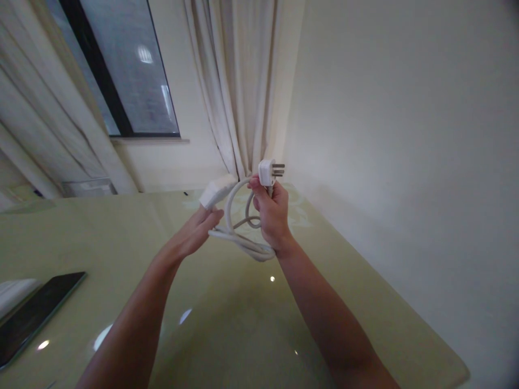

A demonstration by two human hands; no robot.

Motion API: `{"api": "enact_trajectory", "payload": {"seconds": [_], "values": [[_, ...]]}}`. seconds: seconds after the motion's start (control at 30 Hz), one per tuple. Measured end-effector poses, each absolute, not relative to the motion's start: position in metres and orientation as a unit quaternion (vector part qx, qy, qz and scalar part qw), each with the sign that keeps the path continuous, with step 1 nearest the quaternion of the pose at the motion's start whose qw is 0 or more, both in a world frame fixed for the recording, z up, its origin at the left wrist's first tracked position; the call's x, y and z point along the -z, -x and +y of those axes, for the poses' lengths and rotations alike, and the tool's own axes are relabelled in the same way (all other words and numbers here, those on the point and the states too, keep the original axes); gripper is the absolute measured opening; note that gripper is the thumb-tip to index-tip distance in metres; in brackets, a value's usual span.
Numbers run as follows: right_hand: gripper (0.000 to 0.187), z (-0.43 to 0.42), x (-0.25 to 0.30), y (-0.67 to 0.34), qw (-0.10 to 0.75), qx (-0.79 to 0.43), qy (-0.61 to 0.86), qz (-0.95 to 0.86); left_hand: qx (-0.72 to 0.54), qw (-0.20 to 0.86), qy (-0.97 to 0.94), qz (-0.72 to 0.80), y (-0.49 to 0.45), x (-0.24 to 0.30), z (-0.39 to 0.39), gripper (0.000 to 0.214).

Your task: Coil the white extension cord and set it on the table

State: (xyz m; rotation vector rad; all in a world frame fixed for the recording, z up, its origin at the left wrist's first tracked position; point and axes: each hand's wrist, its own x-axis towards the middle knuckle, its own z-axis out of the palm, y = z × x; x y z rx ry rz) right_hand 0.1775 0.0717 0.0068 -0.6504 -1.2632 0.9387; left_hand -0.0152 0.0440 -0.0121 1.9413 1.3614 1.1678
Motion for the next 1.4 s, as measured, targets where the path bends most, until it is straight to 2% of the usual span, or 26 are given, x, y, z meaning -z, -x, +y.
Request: {"api": "enact_trajectory", "payload": {"seconds": [0.1,0.17,0.3,0.4,0.47,0.7,0.83,1.03,1.13,1.23,1.3,1.4], "values": [[0.046,0.070,-0.009,-0.177,0.694,-0.411,0.283,-0.519,-0.402,0.227,-0.768,0.444,0.013,0.009,0.042,0.044],[0.045,0.071,-0.010,-0.179,0.675,-0.442,0.284,-0.518,-0.383,0.216,-0.797,0.414,0.011,0.006,0.040,0.046],[0.045,0.075,-0.011,-0.191,0.565,-0.564,0.246,-0.549,-0.378,0.235,-0.809,0.384,0.007,0.000,0.031,0.051],[0.047,0.077,-0.010,-0.199,0.452,-0.640,0.237,-0.575,-0.383,0.337,-0.769,0.385,0.007,0.001,0.028,0.071],[0.047,0.078,-0.007,-0.199,0.420,-0.650,0.248,-0.583,-0.386,0.401,-0.749,0.359,0.010,0.004,0.029,0.083],[0.036,0.082,0.001,-0.181,0.493,-0.583,0.277,-0.584,-0.385,0.401,-0.761,0.335,0.011,-0.003,0.017,0.080],[0.038,0.085,0.004,-0.177,0.560,-0.546,0.299,-0.546,-0.398,0.394,-0.753,0.346,0.004,-0.007,0.016,0.072],[0.044,0.090,0.009,-0.179,0.584,-0.489,0.359,-0.540,-0.414,0.234,-0.769,0.428,0.001,0.012,0.035,0.078],[0.047,0.093,0.012,-0.180,0.576,-0.481,0.373,-0.545,-0.374,0.194,-0.799,0.429,0.001,0.023,0.041,0.089],[0.049,0.098,0.016,-0.182,0.568,-0.495,0.382,-0.535,-0.324,0.092,-0.831,0.441,-0.001,0.027,0.041,0.097],[0.051,0.102,0.019,-0.185,0.560,-0.504,0.393,-0.527,-0.291,0.006,-0.847,0.444,-0.002,0.026,0.040,0.095],[0.051,0.107,0.022,-0.189,0.544,-0.510,0.398,-0.534,-0.250,-0.081,-0.858,0.442,-0.002,0.024,0.041,0.076]]}}
